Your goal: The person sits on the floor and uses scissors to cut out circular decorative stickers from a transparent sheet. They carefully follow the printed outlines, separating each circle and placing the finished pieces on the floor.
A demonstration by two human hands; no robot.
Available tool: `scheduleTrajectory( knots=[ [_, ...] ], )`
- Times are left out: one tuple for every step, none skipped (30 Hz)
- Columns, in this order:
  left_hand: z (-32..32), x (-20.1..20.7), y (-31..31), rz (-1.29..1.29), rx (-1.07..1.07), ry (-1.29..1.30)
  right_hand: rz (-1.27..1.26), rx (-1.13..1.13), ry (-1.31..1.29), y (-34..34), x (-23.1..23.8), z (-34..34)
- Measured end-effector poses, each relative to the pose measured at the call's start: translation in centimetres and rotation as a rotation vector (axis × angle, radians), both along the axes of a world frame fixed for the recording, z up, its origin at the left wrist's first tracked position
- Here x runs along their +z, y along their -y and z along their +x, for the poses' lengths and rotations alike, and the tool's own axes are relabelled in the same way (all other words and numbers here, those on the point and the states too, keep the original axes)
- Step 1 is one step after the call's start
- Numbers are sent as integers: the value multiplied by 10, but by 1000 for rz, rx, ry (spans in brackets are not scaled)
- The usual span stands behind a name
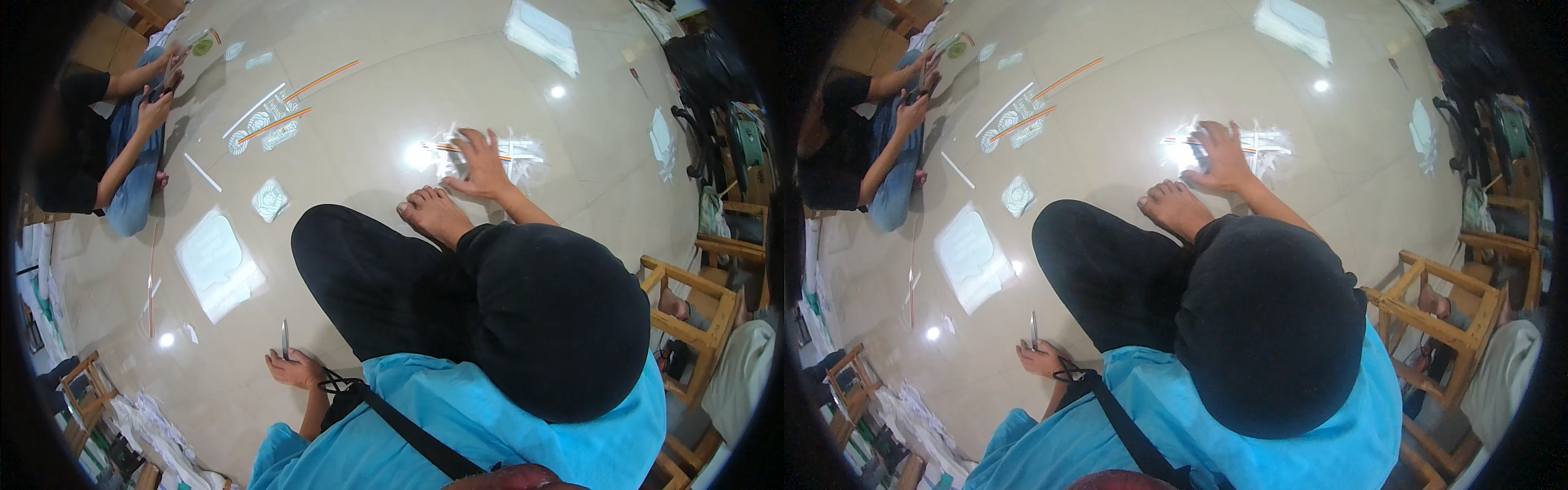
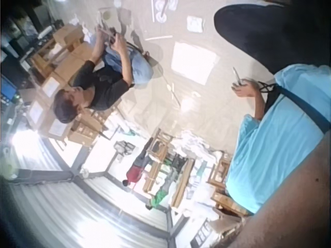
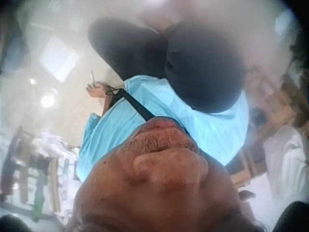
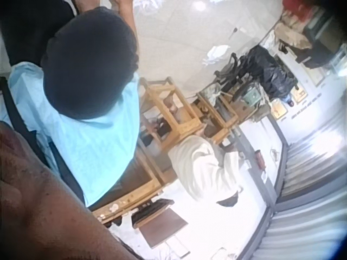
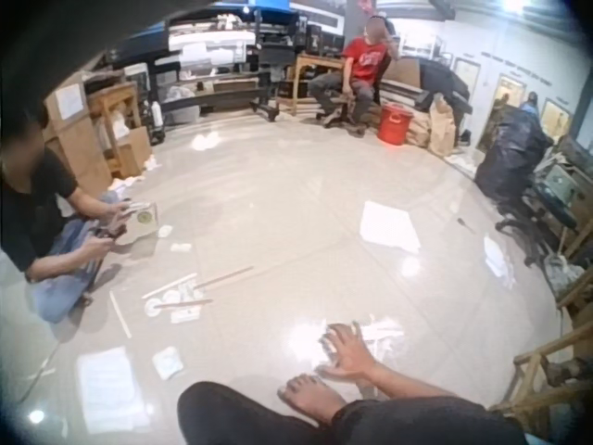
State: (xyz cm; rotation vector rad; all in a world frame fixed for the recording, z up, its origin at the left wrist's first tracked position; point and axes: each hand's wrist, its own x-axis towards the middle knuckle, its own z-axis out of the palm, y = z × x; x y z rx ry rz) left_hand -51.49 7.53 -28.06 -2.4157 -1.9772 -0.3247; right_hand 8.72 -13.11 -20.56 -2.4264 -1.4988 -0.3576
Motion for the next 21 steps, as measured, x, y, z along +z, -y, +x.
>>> scheduleTrajectory(
  knots=[
    [0,0,0,4,-2,-5,16,6,34,-7,-1,-4],
    [0,0,1,10,-3,-8,14,7,53,-13,-3,-5],
    [0,0,1,-7,13,-19,1,0,29,-18,-6,-5],
    [0,0,1,21,-9,-14,-15,-9,-11,-21,-10,-5],
    [0,-1,1,26,-11,-14,-49,-26,-109,-23,-14,-1],
    [0,-1,1,10,11,-18,-33,-40,-111,-22,-20,3],
    [0,-1,1,34,-8,-21,-16,-52,-112,-22,-27,8],
    [0,-2,1,37,-4,-28,1,-62,-114,-20,-36,13],
    [0,-3,1,11,32,-37,39,-91,-152,-18,-45,19],
    [0,-3,1,42,9,-32,77,-119,-190,-15,-55,24],
    [-1,-4,1,46,16,-28,116,-147,-225,-11,-63,28],
    [0,-5,1,24,46,-32,96,-150,-220,-5,-70,32],
    [0,-5,0,53,23,-22,76,-154,-215,1,-73,36],
    [-1,-6,0,56,22,-23,55,-157,-211,8,-71,38],
    [-1,-7,0,41,40,-26,28,-158,-227,16,-65,40],
    [-1,-7,-1,57,18,-21,2,-158,-241,24,-55,40],
    [-2,-8,-1,56,18,-17,-26,-155,-255,31,-40,40],
    [-3,-9,-1,30,45,-13,40,-115,-274,35,-23,35],
    [-4,-9,-1,60,16,-7,105,-76,-294,38,-4,29],
    [-5,-9,-2,64,8,-3,169,-40,-316,38,12,17],
    [-6,-9,-2,50,10,0,148,-100,-256,32,25,4]
  ],
)
